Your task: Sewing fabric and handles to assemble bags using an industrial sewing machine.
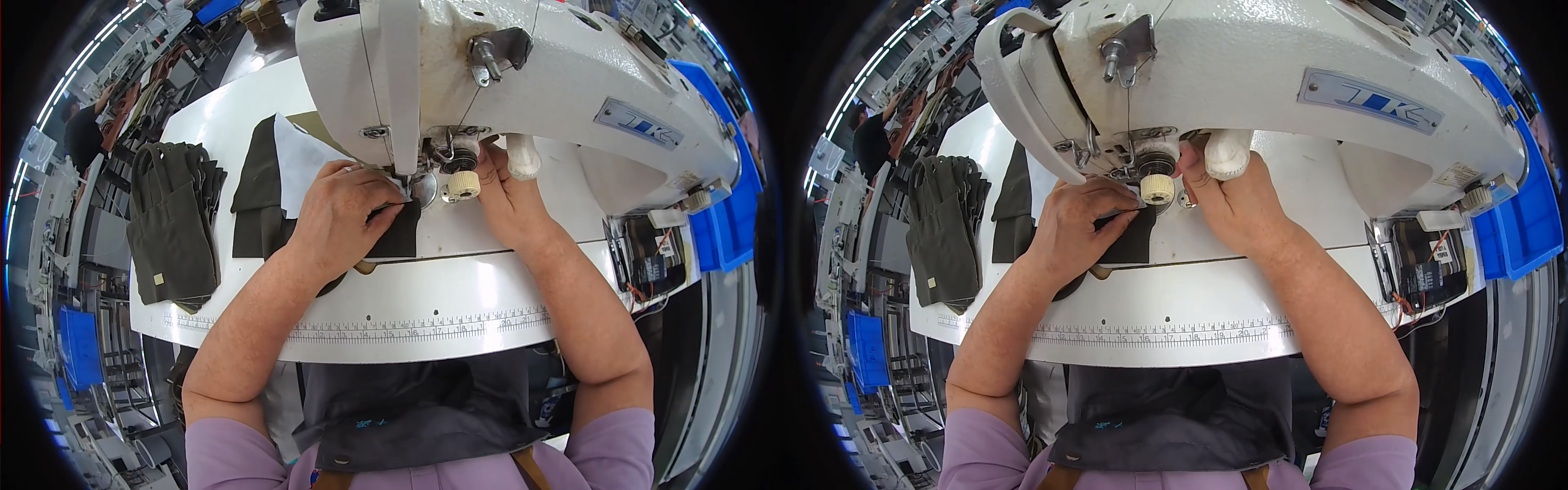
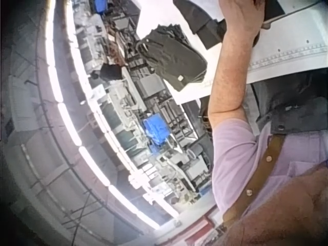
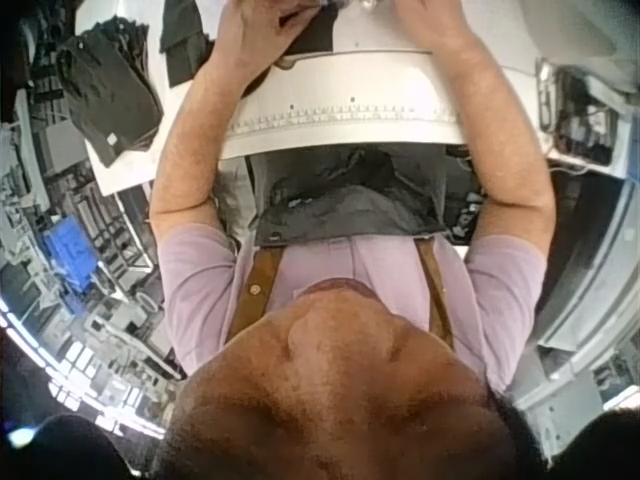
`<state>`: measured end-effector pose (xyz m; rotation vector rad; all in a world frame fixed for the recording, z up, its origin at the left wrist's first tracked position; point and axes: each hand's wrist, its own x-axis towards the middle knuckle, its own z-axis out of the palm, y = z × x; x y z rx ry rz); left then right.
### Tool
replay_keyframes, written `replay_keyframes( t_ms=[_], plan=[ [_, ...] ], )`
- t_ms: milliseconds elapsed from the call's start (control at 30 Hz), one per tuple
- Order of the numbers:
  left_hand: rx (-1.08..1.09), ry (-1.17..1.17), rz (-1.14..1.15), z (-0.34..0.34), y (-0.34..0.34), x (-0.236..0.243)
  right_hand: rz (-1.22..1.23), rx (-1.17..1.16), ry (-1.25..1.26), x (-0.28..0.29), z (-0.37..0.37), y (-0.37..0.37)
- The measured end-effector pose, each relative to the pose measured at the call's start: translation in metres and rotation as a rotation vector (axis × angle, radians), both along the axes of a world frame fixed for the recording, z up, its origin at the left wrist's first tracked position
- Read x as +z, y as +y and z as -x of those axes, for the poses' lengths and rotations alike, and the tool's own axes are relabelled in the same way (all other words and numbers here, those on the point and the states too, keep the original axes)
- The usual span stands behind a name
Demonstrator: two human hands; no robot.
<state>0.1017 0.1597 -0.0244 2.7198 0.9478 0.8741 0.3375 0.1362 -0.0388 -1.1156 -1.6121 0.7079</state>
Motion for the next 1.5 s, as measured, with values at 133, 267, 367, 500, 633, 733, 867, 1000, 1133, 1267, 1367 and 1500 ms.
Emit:
replay_keyframes(
  t_ms=[133,267,367,500,633,733,867,1000,1133,1267,1367,1500],
  plan=[
    [0.034,0.046,0.009,-0.001,-0.002,0.002,-0.052,-0.007,-0.056,-0.002,0.0,-0.001],
    [0.155,0.095,-0.035,0.0,-0.003,0.007,0.001,-0.013,-0.087,0.001,0.002,-0.004],
    [0.126,0.127,-0.055,0.009,0.003,0.004,-0.101,0.034,-0.298,0.002,0.0,-0.003],
    [-0.021,0.245,0.066,0.026,-0.011,0.018,-0.072,0.028,-0.401,0.004,-0.001,-0.005],
    [-0.321,0.217,0.287,0.053,-0.059,0.024,-0.033,0.094,-0.559,0.011,0.006,-0.012],
    [-0.499,0.252,0.336,0.057,-0.089,0.027,-0.313,0.183,-0.53,0.011,0.02,-0.021],
    [-0.525,0.285,0.297,0.058,-0.113,0.036,-0.49,0.387,-0.625,0.007,0.042,-0.033],
    [-0.2,0.406,0.171,0.07,-0.092,0.059,-0.399,0.47,-0.781,-0.002,0.049,-0.046],
    [-0.094,0.539,-0.256,0.071,-0.085,0.058,-0.394,0.334,-0.86,-0.002,0.063,-0.063],
    [-0.034,0.587,-0.574,0.048,-0.112,0.081,-0.392,0.191,-1.047,0.008,0.077,-0.086],
    [0.02,0.72,-0.509,0.036,-0.154,0.088,-0.323,0.167,-1.136,0.007,0.082,-0.09],
    [0.002,0.699,0.25,0.048,-0.16,0.059,-0.291,0.158,-1.163,0.006,0.086,-0.097]
  ],
)
